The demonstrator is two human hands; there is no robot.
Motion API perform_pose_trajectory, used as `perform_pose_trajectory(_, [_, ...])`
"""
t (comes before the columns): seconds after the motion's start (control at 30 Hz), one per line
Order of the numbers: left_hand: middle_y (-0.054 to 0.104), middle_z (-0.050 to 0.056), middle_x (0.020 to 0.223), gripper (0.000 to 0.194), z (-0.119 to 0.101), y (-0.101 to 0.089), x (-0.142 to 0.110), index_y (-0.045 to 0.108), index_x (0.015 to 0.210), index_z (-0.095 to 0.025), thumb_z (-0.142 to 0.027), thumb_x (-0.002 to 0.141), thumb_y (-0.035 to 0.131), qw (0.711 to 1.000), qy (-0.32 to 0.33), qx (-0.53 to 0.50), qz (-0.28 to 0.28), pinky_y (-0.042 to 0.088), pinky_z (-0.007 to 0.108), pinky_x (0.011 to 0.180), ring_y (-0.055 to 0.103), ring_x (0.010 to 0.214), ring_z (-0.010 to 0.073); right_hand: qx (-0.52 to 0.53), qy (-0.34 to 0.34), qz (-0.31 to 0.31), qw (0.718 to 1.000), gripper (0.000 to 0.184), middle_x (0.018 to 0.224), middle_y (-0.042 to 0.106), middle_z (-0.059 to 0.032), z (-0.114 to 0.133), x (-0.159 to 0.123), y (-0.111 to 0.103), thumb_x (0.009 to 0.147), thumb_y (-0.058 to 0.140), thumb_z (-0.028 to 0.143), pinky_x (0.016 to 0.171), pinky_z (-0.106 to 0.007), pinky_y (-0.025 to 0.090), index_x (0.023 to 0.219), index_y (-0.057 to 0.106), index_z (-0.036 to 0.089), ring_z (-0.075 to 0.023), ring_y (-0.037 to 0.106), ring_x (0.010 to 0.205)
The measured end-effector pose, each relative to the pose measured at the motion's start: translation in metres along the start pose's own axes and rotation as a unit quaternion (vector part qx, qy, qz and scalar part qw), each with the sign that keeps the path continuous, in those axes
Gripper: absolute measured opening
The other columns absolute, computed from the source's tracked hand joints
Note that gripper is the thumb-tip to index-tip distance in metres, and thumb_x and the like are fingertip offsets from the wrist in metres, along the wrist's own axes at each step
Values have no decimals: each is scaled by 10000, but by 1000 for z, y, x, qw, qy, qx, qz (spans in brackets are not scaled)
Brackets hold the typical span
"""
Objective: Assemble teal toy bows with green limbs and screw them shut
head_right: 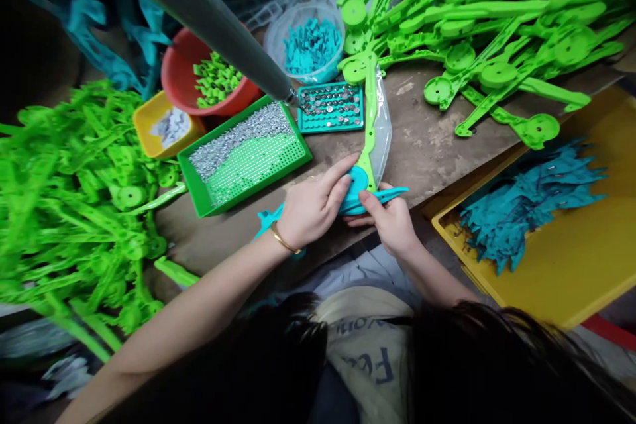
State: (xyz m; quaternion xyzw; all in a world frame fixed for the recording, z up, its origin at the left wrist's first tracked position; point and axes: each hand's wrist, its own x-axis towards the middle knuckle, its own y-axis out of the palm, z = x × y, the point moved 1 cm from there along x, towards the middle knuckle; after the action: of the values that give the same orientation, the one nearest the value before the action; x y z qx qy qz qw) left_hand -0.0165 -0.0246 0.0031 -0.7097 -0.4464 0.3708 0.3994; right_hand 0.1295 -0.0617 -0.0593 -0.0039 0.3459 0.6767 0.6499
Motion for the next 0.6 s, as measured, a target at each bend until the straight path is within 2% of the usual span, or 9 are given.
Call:
perform_pose_trajectory(0.07, [711, 55, 1058, 470, 5, -7, 0, 480, 1342, -236, -441, 1014, 214, 999, -1, 5, 44, 484, 278, 761, 686, 935, 193, 5, 9, 6, 1000, 430, 712, 707, 9, 2, 1, 0, 732, 732, 485, 541, -310, 622, 962, 521, 189, -187, 713, 593])
perform_pose_trajectory(0.17, [715, 66, 881, 490, 11, -10, 1, 554, 1124, -201, -497, 1001, 184, 990, -69, 82, 86, 476, 313, 692, 699, 818, 246, 14, 15, 10, 1000, 433, 715, 719, 1, 5, 1, -1, 712, 750, 484, 528, -296, 621, 923, 527, 179, -189, 715, 578])
perform_pose_trajectory(0.23, [706, 67, 816, 487, 11, -7, 4, 533, 1067, -202, -518, 994, 171, 984, -105, 115, 91, 463, 318, 654, 698, 781, 267, 17, 19, 10, 1000, 430, 722, 726, 0, 7, 2, 0, 700, 762, 480, 529, -281, 620, 908, 538, 178, -189, 718, 582])
perform_pose_trajectory(0.33, [703, 67, 817, 462, 8, -3, 10, 508, 1069, -202, -525, 992, 187, 985, -119, 94, 82, 458, 315, 663, 694, 782, 262, 11, 28, 5, 1000, 448, 713, 733, -9, 12, 4, 1, 678, 778, 482, 543, -272, 621, 910, 550, 174, -197, 725, 601])
perform_pose_trajectory(0.4, [703, 73, 878, 442, 10, -6, 8, 502, 1108, -192, -509, 996, 215, 992, -106, 45, 47, 467, 316, 717, 687, 829, 244, 3, 30, 6, 1000, 458, 713, 739, -19, 17, 7, 0, 669, 784, 490, 549, -267, 621, 905, 552, 173, -202, 729, 616])
perform_pose_trajectory(0.5, [659, 111, 1113, 432, 27, -19, -16, 476, 1216, -166, -463, 1001, 249, 994, -65, -29, -82, 455, 326, 863, 626, 1032, 222, -5, 27, 4, 1000, 459, 703, 741, -19, 26, 12, -7, 650, 795, 504, 548, -262, 620, 866, 554, 179, -204, 731, 625])
perform_pose_trajectory(0.53, [636, 125, 1161, 446, 35, -23, -30, 474, 1232, -156, -467, 997, 257, 989, -74, -33, -121, 443, 335, 893, 599, 1080, 226, -6, 25, 0, 1000, 458, 702, 742, -20, 29, 14, -11, 644, 798, 507, 549, -259, 620, 856, 561, 177, -203, 732, 629])
perform_pose_trajectory(0.57, [641, 125, 1134, 455, 44, -25, -45, 492, 1208, -152, -479, 993, 262, 985, -106, -28, -135, 443, 337, 876, 602, 1060, 231, -5, 23, -5, 1000, 460, 703, 743, -22, 31, 16, -14, 637, 800, 512, 550, -257, 620, 850, 571, 175, -204, 733, 632])
perform_pose_trajectory(0.6, [660, 109, 1065, 451, 53, -26, -59, 523, 1153, -162, -490, 990, 261, 985, -137, -22, -100, 444, 332, 834, 620, 999, 232, -5, 20, -10, 1000, 463, 706, 744, -26, 34, 18, -17, 632, 801, 517, 552, -257, 620, 850, 583, 171, -205, 733, 635])
